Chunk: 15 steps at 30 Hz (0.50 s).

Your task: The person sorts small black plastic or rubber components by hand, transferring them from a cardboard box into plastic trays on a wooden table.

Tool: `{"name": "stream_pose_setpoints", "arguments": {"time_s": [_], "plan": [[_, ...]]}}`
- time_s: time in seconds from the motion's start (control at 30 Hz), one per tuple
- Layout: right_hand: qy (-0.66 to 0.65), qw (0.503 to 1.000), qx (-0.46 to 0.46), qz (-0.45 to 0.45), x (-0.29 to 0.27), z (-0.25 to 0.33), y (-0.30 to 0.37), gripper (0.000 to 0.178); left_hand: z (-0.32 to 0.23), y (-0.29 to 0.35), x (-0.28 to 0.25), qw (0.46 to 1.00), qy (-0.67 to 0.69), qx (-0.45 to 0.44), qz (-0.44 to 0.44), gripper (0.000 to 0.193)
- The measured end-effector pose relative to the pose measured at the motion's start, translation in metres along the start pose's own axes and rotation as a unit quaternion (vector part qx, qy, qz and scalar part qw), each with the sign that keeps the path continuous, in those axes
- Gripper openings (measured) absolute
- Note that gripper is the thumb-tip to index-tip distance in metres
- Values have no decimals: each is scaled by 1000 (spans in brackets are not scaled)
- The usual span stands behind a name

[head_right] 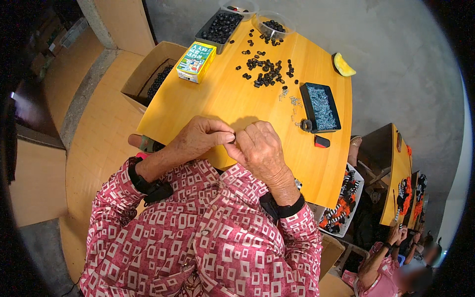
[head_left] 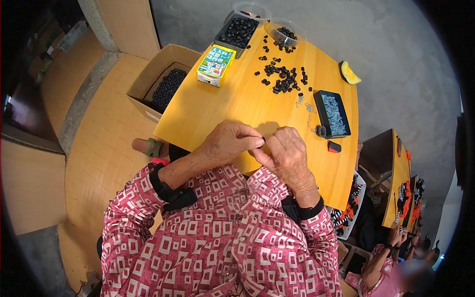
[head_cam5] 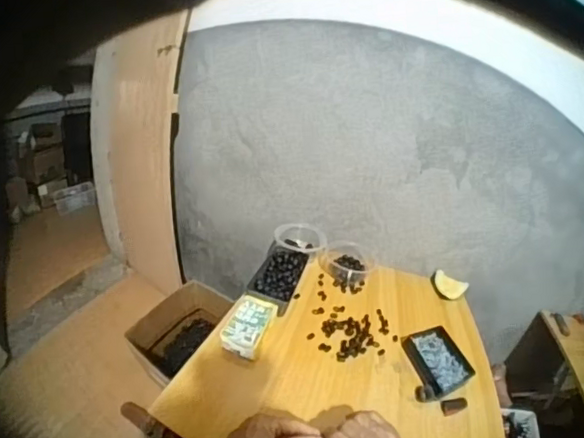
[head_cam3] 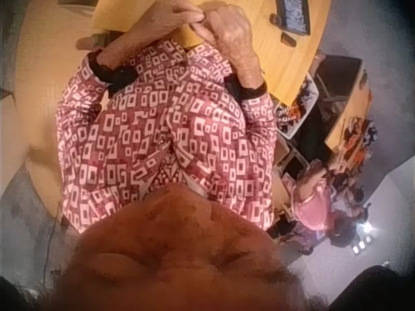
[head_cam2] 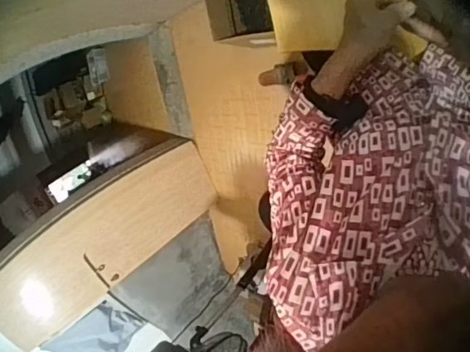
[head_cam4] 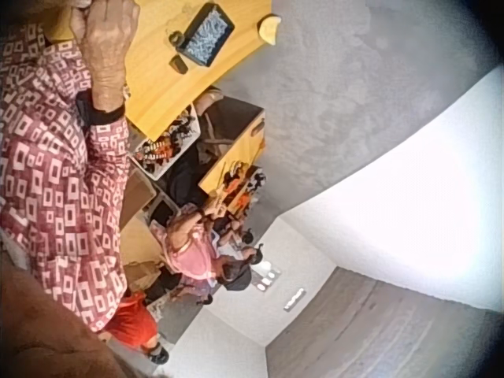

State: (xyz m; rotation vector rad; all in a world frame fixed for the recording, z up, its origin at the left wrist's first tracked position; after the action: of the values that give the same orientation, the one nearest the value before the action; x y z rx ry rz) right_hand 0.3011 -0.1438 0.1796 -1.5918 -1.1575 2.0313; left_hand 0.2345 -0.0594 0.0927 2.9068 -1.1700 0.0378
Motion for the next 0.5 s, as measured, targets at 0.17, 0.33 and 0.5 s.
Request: {"name": "stream_pose_setpoints", "arguments": {"time_s": [0.17,0.33,0.5], "plan": [[8,1000,-10,4,-1,0,0,23,4,1,2,995,-79,-20,51,21],[-10,999,-30,3,4,5,3,23,8,2,4,994,-97,2,41,19],[-26,999,-29,13,6,9,6,22,8,4,2,997,-69,41,-13,26]]}}
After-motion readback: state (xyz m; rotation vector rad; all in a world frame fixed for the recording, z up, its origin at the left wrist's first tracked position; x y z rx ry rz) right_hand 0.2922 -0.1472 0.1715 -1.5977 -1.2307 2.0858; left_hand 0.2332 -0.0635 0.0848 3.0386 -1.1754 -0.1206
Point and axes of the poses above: each hand's wrist, its own y-axis away from the middle knuckle, its own x-axis out of the palm, z = x × y, the point moved 9 cm from there along -y, towards the middle knuckle, and after that the axes turned 12 degrees about -z, right-handed, at the moved point
